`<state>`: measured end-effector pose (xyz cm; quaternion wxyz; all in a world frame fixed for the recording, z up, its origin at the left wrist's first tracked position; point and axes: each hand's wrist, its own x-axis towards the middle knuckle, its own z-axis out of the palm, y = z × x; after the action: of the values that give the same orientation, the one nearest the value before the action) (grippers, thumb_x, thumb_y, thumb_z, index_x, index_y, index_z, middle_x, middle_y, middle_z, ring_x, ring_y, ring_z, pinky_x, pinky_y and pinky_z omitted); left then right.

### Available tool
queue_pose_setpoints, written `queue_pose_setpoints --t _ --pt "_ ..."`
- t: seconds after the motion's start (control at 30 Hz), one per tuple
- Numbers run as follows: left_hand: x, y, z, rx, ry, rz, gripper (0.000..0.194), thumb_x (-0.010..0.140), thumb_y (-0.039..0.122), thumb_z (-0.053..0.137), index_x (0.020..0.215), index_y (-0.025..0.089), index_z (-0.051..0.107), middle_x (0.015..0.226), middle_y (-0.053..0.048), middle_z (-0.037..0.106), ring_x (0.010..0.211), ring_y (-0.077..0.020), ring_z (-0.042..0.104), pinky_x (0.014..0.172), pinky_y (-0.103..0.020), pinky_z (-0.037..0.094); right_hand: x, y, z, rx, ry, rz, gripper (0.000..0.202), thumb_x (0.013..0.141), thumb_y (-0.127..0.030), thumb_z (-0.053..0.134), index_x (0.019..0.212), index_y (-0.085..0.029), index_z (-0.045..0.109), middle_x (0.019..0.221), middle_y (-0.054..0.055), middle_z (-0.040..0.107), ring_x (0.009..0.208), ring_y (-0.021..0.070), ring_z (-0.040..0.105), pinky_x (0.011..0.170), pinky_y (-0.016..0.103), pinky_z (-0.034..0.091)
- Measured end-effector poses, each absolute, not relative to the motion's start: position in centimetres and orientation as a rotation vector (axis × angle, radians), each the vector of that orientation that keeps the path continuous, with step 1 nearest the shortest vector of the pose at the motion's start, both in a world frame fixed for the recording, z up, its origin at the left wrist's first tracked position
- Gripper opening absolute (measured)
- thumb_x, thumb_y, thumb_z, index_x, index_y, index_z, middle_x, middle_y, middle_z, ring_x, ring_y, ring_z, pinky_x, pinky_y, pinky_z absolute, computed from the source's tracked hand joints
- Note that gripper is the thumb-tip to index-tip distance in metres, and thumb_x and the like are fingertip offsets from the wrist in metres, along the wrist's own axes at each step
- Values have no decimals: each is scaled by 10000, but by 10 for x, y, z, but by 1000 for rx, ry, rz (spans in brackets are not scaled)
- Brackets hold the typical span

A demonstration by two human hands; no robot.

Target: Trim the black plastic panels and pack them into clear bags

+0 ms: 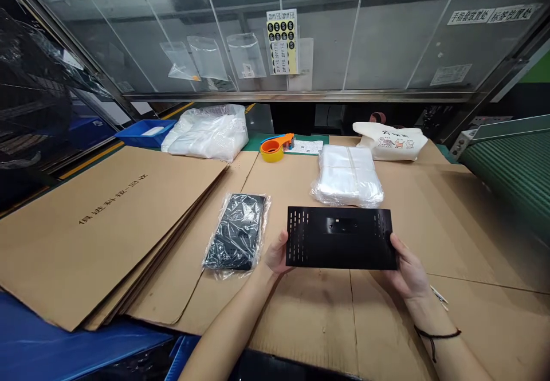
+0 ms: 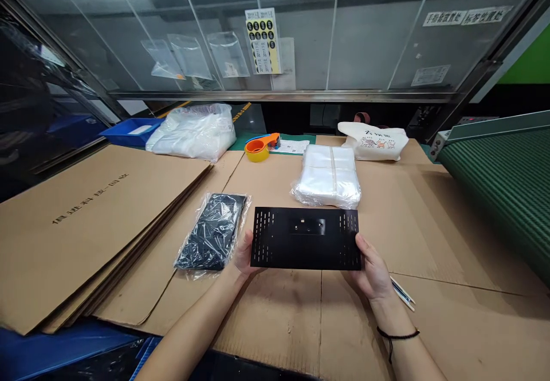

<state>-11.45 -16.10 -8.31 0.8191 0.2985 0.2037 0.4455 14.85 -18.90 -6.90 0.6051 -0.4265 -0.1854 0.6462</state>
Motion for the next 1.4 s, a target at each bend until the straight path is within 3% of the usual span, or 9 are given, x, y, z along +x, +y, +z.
queue_pose_setpoints --t 0.17,0.33,0.57,0.8,1.0,1.23,1.33,1.4 --pt "-112 -162 -83 583 381 952 703 659 613 779 1159 136 658 1232 -149 662 1328 -379 446 1135 -524 313 146 -188 -72 -972 -290 1510 407 453 -403 944 789 -257 767 921 39 742 805 232 716 699 271 610" --pt "-107 -163 -78 578 398 991 653 654 627 776 1085 144 698 1231 -134 666 1369 -372 390 1159 -527 269 150 -186 -84 -953 -265 1549 302 595 -399 864 849 -271 762 1034 31 724 1005 268 677 907 385 563" --pt "-99 -160 -73 601 475 1021 743 596 737 731 1056 153 715 1241 -128 660 1389 -374 356 1156 -532 280 157 -185 -96 -912 -309 1550 273 697 -441 810 912 -281 757 1052 17 720 1056 252 656 982 399 517" --pt "-96 -157 -72 587 573 1157 685 611 698 752 1034 161 712 1168 -108 696 1286 -340 496 1108 -476 369 157 -186 -97 -860 -365 1509 357 654 -531 840 930 -322 753 1074 7 712 1088 271 640 1018 475 482" --pt "-93 -154 -72 535 767 1288 520 629 559 820 954 162 737 977 -62 743 1042 -245 650 961 -344 488 157 -190 -98 -865 -460 1514 417 657 -618 803 946 -323 750 1082 17 711 1167 274 591 1032 475 467" --pt "-95 -150 -78 864 1117 1385 449 701 595 715 785 154 702 806 -48 699 837 -218 637 804 -330 503 144 -191 -83 -991 -861 1329 477 712 -701 704 878 -256 751 928 64 738 900 272 695 869 431 565" --pt "-96 -151 -79 970 1183 1424 410 711 572 723 764 167 687 821 -32 664 867 -215 603 842 -320 472 138 -190 -81 -1049 -971 1217 469 795 -663 650 921 -220 736 887 72 735 870 267 696 859 420 561" --pt "-97 -152 -80 1039 1212 1447 430 713 585 720 861 181 701 944 -43 656 987 -238 582 931 -336 438 137 -191 -82 -1087 -1060 1105 468 840 -642 610 968 -206 719 923 77 729 918 275 683 884 426 543"
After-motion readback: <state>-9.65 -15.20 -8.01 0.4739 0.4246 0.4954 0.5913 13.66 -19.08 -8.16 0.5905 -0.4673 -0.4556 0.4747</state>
